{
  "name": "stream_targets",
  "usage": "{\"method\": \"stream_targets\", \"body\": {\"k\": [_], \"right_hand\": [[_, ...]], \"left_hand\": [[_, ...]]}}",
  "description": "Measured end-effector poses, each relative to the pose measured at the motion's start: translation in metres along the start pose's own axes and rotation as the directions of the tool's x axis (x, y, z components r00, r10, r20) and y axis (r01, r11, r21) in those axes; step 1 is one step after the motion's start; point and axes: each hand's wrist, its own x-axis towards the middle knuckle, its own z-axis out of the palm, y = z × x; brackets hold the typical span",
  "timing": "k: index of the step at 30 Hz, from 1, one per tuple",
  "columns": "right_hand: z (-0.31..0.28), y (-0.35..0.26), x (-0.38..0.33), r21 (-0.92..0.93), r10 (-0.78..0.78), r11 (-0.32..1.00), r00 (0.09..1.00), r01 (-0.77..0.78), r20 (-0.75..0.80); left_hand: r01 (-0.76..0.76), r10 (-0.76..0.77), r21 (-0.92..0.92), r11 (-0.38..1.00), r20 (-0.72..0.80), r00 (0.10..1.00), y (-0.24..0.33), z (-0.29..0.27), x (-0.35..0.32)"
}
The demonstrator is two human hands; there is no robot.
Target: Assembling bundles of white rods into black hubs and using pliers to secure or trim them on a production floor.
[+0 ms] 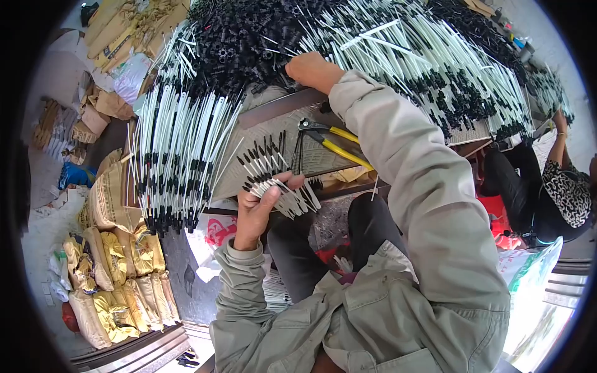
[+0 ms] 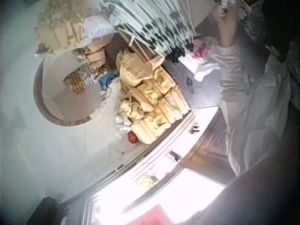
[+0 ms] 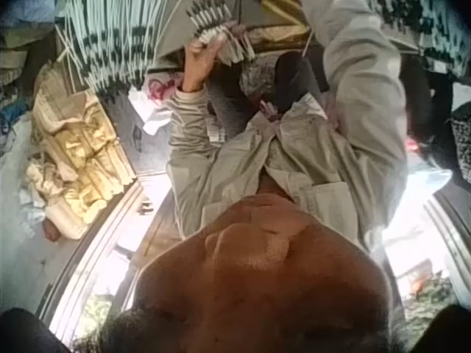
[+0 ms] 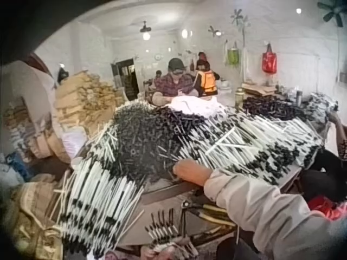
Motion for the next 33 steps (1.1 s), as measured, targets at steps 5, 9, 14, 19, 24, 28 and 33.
{"method": "stream_targets", "body": {"k": [5, 9, 14, 19, 24, 28, 33], "right_hand": [[0.001, 0.000, 0.006, -0.018, -0.003, 1.000, 1.000, 0.003, -0.014], [0.000, 0.002, 0.008, -0.029, -0.004, 1.000, 1.000, 0.005, 0.019], [0.008, 0.017, 0.003, -0.008, -0.063, 0.998, 0.991, 0.063, -0.121], [-0.010, 0.006, -0.003, 0.193, -0.086, 0.969, 0.943, 0.155, -0.323], [-0.073, -0.039, -0.017, 0.917, 0.342, 0.389, 0.909, 0.094, -0.238], [-0.064, -0.064, -0.024, 0.994, 0.342, 0.069, 0.934, 0.082, -0.101], [-0.020, -0.095, -0.044, 0.994, 0.239, 0.086, 0.970, -0.069, 0.046]], "left_hand": [[-0.045, 0.041, 0.056, 0.997, 0.068, 0.997, -0.007, -0.008, 0.001], [-0.059, 0.055, 0.055, 0.997, 0.078, 0.995, -0.007, -0.004, 0.000], [0.001, -0.002, 0.037, 0.999, 0.035, 0.999, -0.007, -0.006, 0.001], [-0.060, 0.060, -0.026, 0.998, 0.008, 0.998, -0.011, -0.004, 0.001], [0.036, -0.035, 0.004, 0.999, -0.094, 0.995, -0.010, -0.002, 0.000], [0.056, -0.056, -0.001, 0.998, -0.106, 0.993, -0.006, 0.003, 0.002], [0.030, -0.034, -0.073, 0.997, -0.054, 0.998, -0.007, 0.003, 0.002]]}}
